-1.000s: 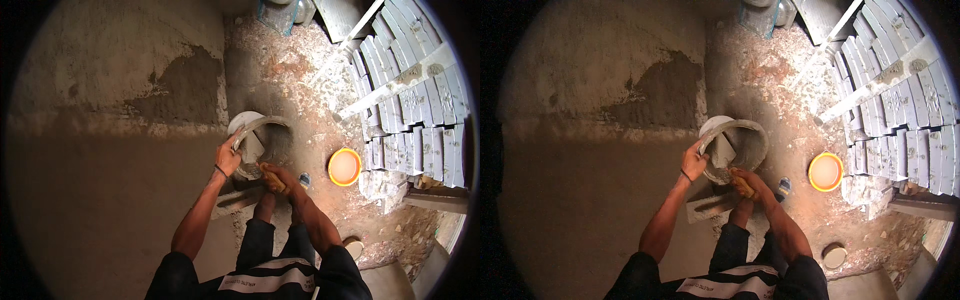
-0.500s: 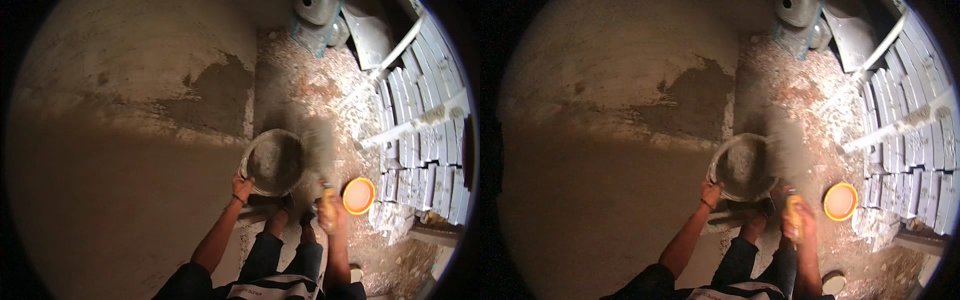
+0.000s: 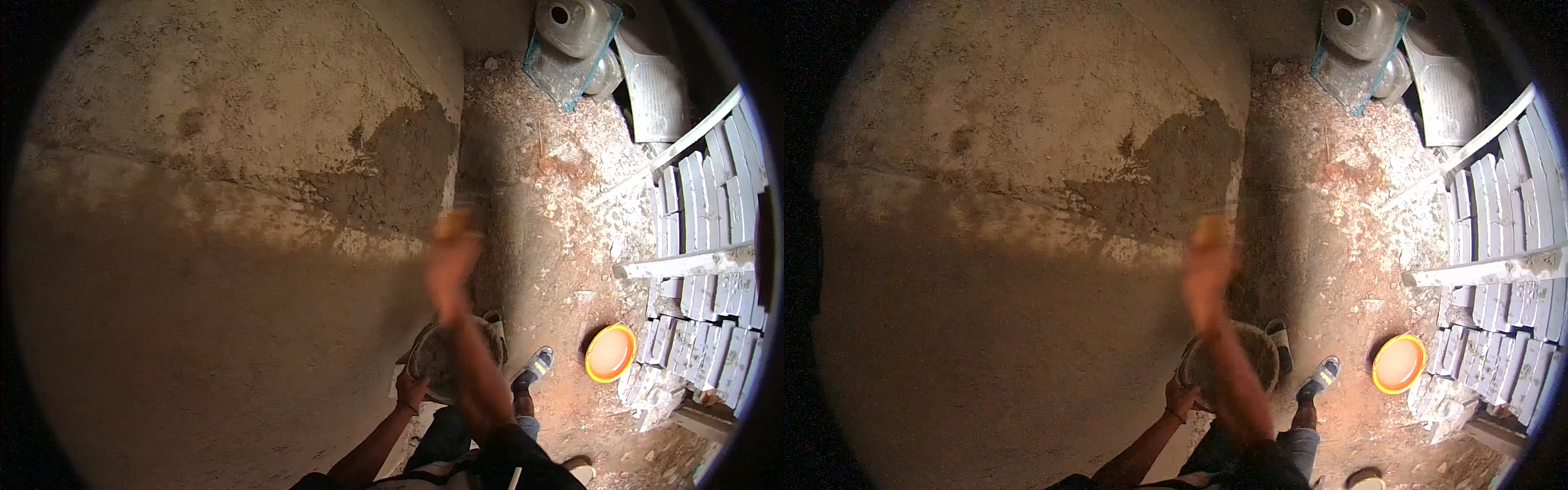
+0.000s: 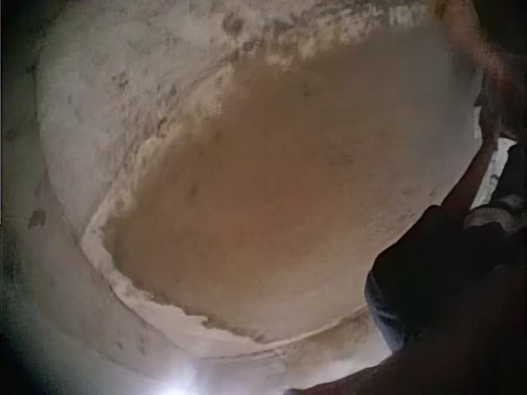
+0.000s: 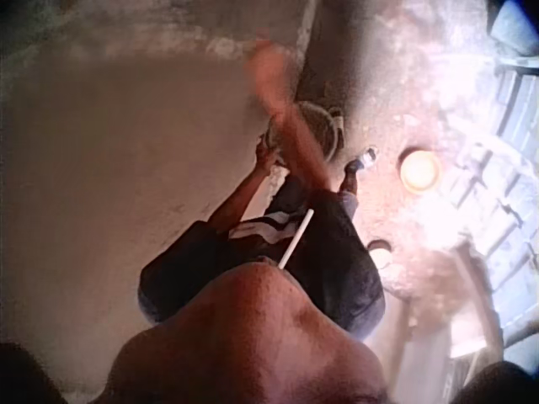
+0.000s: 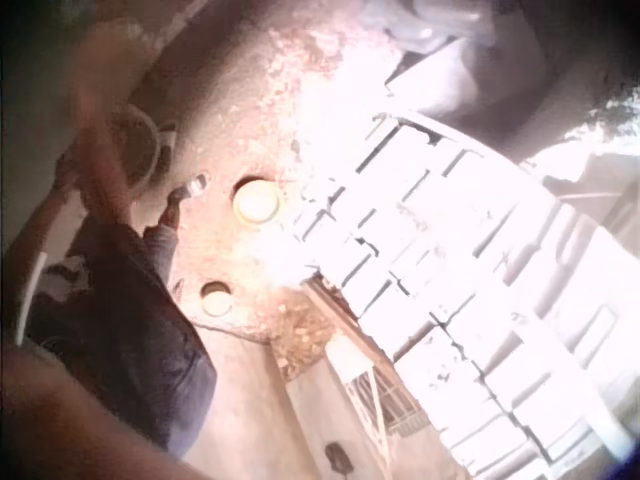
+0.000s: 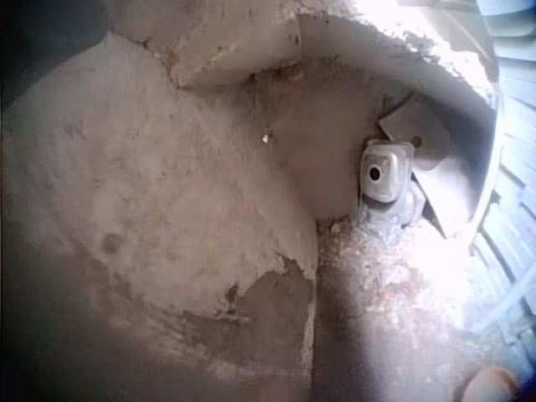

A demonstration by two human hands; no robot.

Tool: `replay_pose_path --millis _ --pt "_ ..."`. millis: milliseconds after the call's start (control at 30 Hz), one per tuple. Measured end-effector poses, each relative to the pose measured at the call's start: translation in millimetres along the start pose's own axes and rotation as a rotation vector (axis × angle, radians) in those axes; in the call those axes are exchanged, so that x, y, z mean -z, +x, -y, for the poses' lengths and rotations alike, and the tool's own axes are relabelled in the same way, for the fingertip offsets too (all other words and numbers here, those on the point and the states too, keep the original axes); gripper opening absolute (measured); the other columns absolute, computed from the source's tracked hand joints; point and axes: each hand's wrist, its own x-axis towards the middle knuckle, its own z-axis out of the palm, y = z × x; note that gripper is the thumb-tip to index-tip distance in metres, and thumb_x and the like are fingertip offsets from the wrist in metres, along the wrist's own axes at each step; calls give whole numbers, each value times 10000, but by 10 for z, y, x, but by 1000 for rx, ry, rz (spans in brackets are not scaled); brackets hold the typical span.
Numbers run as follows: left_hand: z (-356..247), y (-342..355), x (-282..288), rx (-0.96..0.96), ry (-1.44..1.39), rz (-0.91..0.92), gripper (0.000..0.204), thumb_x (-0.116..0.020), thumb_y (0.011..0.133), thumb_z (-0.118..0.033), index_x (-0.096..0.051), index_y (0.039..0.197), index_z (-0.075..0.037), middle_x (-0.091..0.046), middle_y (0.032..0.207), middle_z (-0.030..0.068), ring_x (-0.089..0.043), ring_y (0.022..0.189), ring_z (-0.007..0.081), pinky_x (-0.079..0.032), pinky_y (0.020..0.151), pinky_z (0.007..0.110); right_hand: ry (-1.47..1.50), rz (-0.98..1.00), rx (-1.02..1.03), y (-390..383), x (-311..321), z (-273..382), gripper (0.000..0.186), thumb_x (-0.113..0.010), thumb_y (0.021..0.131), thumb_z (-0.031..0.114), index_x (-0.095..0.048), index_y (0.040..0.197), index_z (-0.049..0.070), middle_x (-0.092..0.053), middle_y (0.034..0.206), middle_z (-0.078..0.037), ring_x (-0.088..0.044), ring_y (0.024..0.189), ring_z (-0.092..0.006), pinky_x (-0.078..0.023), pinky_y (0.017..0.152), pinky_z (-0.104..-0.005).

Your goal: The person applies cement to a wall using a trowel. They scoop cement from a bucket and spread it onto the rough surface of the wall, repeating this process to cover an area.

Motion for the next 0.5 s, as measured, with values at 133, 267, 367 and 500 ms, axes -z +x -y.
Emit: replay_pose_path --millis 133,267,367,500 --pt "-233 -86 24 58 232 -17 620 -720 793 -178 -477 1338 -10 -564 1269 198 -536 1188 330 -416 1020 434 252 601 340 -1518 -262 847 633 -648 897 180 -366 1444 33 -662 1063 -146 -657 944 -265 -527 811 -385" --pt "417 339 510 -160 311 -149 521 -675 852 -166 -488 1303 15 -578 1254 138 -586 1089 256 -497 921 376 219 691 335 -1868 520 658 668 -655 885 217 -356 1454 37 -677 1041 -138 -665 960 -265 -526 833 -408" --pt "51 534 -134 -295 293 -92 519 -676 807 -119 -500 1268 43 -613 1150 151 -614 956 240 -529 807 361 -24 516 187 -1286 1333 -661 623 -665 862 194 -420 1414 39 -676 963 -143 -667 878 -223 -532 762 -377" --pt "-972 548 -325 -213 452 -17 637 -648 758 -53 -461 1355 66 -665 875 203 -597 636 227 -501 613 377 -434 641 290 -559 2322 -658 601 -679 769 67 -504 1342 32 -638 780 -269 -638 704 -409 -519 626 -438"
